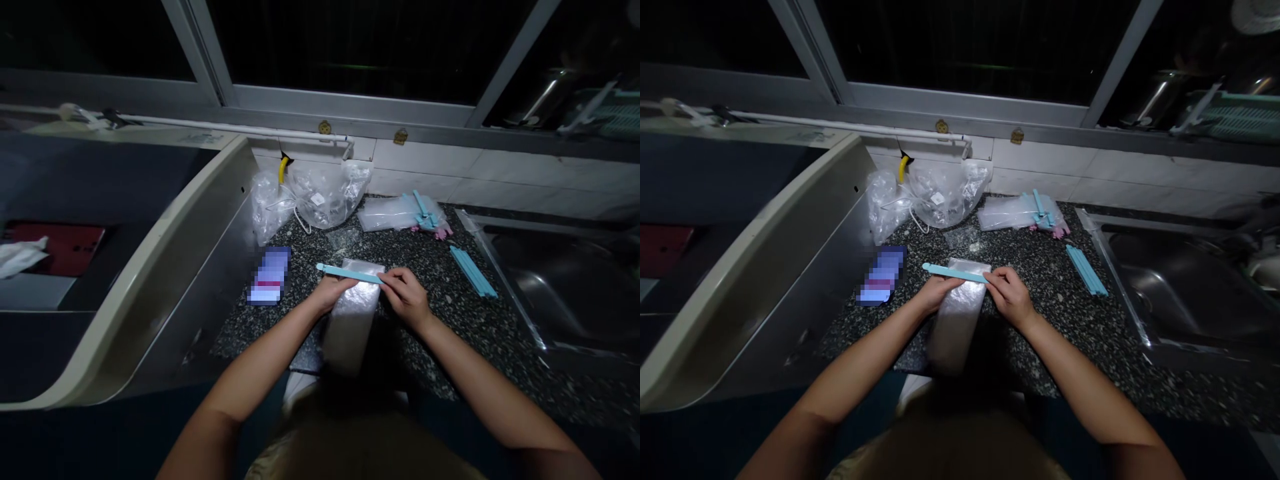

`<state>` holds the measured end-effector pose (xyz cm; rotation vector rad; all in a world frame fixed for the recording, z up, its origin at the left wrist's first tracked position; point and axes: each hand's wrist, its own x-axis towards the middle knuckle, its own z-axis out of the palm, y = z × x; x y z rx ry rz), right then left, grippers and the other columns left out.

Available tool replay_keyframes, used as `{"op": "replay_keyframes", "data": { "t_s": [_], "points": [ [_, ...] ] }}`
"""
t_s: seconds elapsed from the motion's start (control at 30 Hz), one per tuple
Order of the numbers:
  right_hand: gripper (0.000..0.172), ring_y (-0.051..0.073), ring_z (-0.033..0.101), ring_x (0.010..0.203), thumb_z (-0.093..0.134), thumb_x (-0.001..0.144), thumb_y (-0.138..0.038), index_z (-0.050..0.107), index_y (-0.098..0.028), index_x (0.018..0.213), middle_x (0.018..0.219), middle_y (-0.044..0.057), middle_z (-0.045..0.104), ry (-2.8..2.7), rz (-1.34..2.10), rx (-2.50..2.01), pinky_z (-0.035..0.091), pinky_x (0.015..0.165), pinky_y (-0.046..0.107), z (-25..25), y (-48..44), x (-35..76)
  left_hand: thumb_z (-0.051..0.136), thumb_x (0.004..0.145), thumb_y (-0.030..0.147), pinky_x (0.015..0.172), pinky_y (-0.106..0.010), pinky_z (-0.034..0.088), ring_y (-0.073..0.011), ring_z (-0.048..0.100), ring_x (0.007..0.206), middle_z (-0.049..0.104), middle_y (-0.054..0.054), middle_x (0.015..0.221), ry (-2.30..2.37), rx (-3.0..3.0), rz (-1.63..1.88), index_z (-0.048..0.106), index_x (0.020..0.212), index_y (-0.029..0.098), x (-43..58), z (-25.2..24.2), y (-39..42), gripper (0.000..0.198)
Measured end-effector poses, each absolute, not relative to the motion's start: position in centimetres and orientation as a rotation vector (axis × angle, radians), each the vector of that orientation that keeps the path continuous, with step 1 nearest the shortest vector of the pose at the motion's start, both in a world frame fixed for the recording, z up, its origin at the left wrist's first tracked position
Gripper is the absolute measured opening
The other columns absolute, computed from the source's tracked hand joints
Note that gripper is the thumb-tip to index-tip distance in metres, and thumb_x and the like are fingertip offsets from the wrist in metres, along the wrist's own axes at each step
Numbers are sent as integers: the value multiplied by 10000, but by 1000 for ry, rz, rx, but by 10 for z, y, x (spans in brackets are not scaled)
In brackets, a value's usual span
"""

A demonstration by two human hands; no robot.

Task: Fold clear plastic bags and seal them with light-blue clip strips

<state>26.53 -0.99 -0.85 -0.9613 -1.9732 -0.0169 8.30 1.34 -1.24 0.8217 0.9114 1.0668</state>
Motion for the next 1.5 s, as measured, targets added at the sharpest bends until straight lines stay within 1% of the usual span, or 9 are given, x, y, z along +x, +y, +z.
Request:
{"op": "replay_keyframes", "data": {
  "t_s": [0.27, 0.4, 0.57, 0.73, 0.87, 0.93, 1.2, 1.3, 1.5],
  "points": [
    [186, 139, 559, 723, 534, 798, -199, 648, -231, 941, 801, 43, 558, -1927, 89, -1038, 494, 636, 284, -11, -8, 263, 789, 415, 273, 733, -285, 402, -155, 566, 681, 631, -10, 645, 810, 794, 975, 643, 664, 117, 82, -10, 12, 328],
    [182, 136, 561, 721, 531, 799, -189, 643, -225, 938, 793, 43, 557, -1926, 53, -1011, 493, 628, 276, -12, -8, 263, 784, 442, 358, 706, -279, 399, -155, 561, 675, 633, -22, 669, 769, 807, 948, 647, 705, 111, 80, -9, 11, 387],
    [174, 143, 562, 731, 547, 780, -209, 628, -215, 934, 796, 45, 561, -1930, 127, -997, 492, 641, 281, -11, -11, 261, 769, 454, 443, 696, -270, 397, -149, 545, 654, 624, -30, 641, 857, 866, 992, 636, 659, 103, 79, -8, 12, 419],
    [351, 129, 538, 670, 596, 712, -341, 565, -190, 1027, 842, 42, 579, -1708, 567, -1200, 473, 610, 271, -6, -12, 262, 749, 492, 437, 725, -267, 404, -177, 565, 740, 656, -43, 730, 831, 1040, 962, 662, 716, 122, 77, -8, 13, 397],
    [326, 105, 470, 524, 607, 652, -461, 616, -152, 754, 596, -9, 547, -1702, 1099, -1315, 381, 483, 221, -5, -10, 263, 742, 514, 401, 698, -256, 403, -164, 548, 695, 643, -23, 685, 800, 1157, 883, 664, 676, 130, 76, -9, 12, 326],
    [351, 100, 449, 502, 622, 620, -494, 607, -146, 660, 534, -21, 525, -1681, 1224, -1334, 351, 470, 215, -4, -10, 262, 738, 516, 393, 665, -245, 392, -149, 526, 652, 617, -6, 628, 814, 1190, 869, 650, 626, 131, 76, -9, 12, 297],
    [374, 97, 421, 495, 648, 557, -506, 604, -143, 636, 518, -24, 510, -1515, 1203, -1379, 329, 489, 225, -2, -12, 260, 669, 563, 507, 533, -213, 291, -85, 394, 511, 482, 31, 497, 896, 1191, 998, 583, 540, 126, 64, -8, 19, 391],
    [356, 95, 408, 492, 646, 558, -493, 593, -148, 622, 510, -27, 494, -1521, 1180, -1391, 317, 482, 223, -3, -12, 260, 648, 588, 511, 527, -216, 270, -81, 368, 503, 436, 43, 474, 932, 1198, 1124, 545, 522, 140, 62, -5, 21, 392],
    [342, 84, 383, 472, 631, 572, -482, 591, -146, 621, 491, -35, 480, -1554, 1171, -1400, 296, 463, 214, -5, -12, 257, 654, 577, 492, 527, -225, 259, -80, 353, 497, 424, 45, 469, 925, 1146, 1157, 530, 510, 145, 63, -2, 20, 375]
  ]
}}
